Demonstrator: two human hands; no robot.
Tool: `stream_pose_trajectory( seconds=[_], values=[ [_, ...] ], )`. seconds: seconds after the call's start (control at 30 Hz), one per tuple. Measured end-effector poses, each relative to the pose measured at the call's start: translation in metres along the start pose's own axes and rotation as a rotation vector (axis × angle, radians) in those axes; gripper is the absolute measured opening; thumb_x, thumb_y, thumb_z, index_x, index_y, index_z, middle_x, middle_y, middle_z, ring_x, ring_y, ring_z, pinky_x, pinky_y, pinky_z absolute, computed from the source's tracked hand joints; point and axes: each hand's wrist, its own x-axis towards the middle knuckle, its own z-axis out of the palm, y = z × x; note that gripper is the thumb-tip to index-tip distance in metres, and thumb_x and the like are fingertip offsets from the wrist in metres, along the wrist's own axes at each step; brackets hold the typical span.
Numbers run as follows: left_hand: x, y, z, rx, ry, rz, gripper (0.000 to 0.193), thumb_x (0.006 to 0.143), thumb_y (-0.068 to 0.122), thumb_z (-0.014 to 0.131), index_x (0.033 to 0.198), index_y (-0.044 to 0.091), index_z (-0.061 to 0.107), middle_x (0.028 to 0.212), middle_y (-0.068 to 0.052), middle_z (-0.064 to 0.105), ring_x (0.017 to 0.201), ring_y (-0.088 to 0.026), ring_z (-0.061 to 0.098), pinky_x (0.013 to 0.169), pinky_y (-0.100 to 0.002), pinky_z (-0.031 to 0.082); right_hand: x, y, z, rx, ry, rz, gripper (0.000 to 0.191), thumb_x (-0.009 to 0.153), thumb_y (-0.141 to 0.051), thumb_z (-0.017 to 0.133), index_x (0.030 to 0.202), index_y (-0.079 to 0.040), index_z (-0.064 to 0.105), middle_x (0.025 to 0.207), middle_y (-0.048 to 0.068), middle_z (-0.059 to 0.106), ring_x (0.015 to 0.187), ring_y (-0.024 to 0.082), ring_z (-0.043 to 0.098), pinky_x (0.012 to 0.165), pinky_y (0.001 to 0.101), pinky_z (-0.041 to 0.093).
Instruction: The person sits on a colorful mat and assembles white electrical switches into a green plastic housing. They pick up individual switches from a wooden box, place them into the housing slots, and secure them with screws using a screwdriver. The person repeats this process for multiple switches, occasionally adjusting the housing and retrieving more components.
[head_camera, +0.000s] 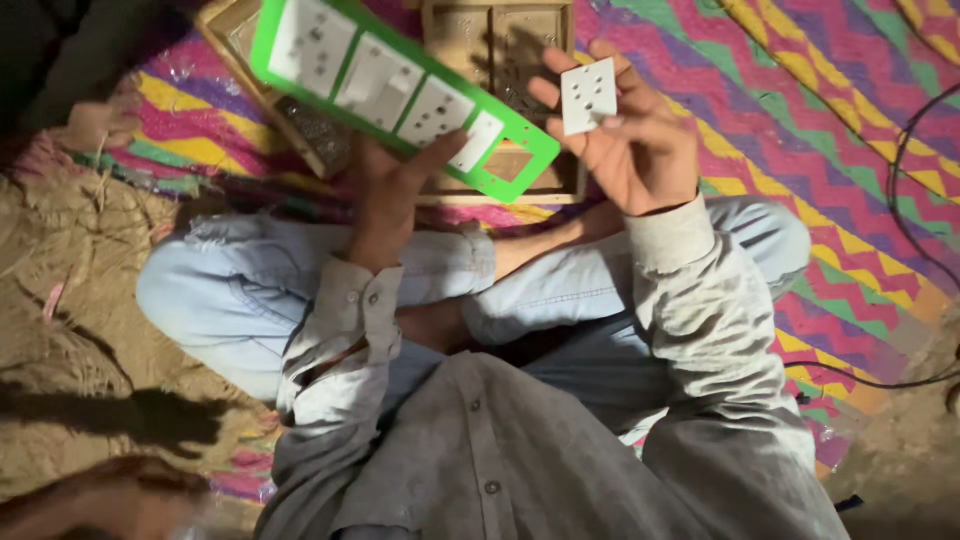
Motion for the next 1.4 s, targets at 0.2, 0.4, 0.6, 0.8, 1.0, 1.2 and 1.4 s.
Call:
stream_pose_trajectory(
  seconds=[0.2,0.4,0.6,0.8,1.0,1.2,1.4],
  values=[
    [-0.004,0.005,0.005,-0.056,0.072,0.061,0.044,0.081,-0.002,0.090,0.117,0.002,0.064,0.109,-0.008,0.072,0.099,-0.018,0.071,0.090,-0.032,0.060,-0.009,-0.011,0.038,-0.040,-0.105,0.024,0.053,0.108,0.005,0.052,0.158,-0.010,0.043,0.169,0.019,0.034,0.156,0.041,0.038,0.122,0.0428,0.047],
    [-0.005,0.010,0.008,-0.050,0.150,0.057,0.043,0.078,-0.003,0.089,0.114,0.002,0.066,0.108,-0.007,0.072,0.097,-0.017,0.072,0.088,-0.031,0.060,-0.007,0.004,0.019,-0.216,0.072,-0.026,0.044,0.109,-0.001,0.059,0.152,-0.001,0.048,0.152,0.019,0.052,0.142,0.038,0.056,0.116,0.0434,0.053],
    [-0.004,0.019,0.009,0.041,0.200,0.069,0.039,0.078,0.002,0.090,0.110,0.001,0.068,0.104,-0.007,0.074,0.092,-0.017,0.073,0.084,-0.030,0.061,-0.009,0.012,0.014,-0.892,0.083,-0.278,0.036,0.104,0.009,0.074,0.138,0.004,0.062,0.124,0.007,0.058,0.112,0.016,0.062,0.099,0.0286,0.056],
    [-0.008,0.012,0.013,0.195,0.205,0.058,0.034,0.082,0.010,0.090,0.107,0.000,0.070,0.101,-0.007,0.075,0.087,-0.015,0.072,0.080,-0.028,0.060,0.000,0.025,0.038,-1.079,0.194,-0.266,0.038,0.094,0.005,0.081,0.128,0.001,0.065,0.120,0.009,0.069,0.105,0.016,0.070,0.093,0.0294,0.061],
    [-0.012,-0.003,0.023,0.094,0.158,0.026,0.037,0.082,0.011,0.090,0.110,-0.001,0.068,0.104,-0.007,0.073,0.092,-0.015,0.070,0.082,-0.028,0.058,0.003,0.026,0.051,-1.642,0.237,-0.503,0.038,0.086,-0.010,0.092,0.119,-0.007,0.073,0.115,0.012,0.065,0.102,0.022,0.061,0.089,0.0341,0.052],
    [-0.011,-0.004,0.025,-0.029,0.217,-0.009,0.038,0.083,0.007,0.089,0.112,-0.001,0.068,0.107,-0.008,0.073,0.094,-0.016,0.070,0.084,-0.030,0.058,0.012,0.029,0.032,-1.328,0.331,-0.548,0.031,0.100,-0.014,0.080,0.123,-0.001,0.064,0.118,0.011,0.056,0.107,0.019,0.056,0.096,0.0309,0.047],
    [-0.004,0.013,0.004,-0.097,0.393,0.296,0.062,0.085,0.000,0.089,0.135,0.002,0.052,0.126,-0.009,0.065,0.112,-0.019,0.067,0.099,-0.034,0.059,0.021,0.020,-0.017,-1.252,0.508,-0.266,0.011,0.107,-0.014,0.067,0.111,-0.004,0.068,0.102,0.004,0.069,0.094,0.016,0.066,0.081,0.0287,0.050]
  ],
)
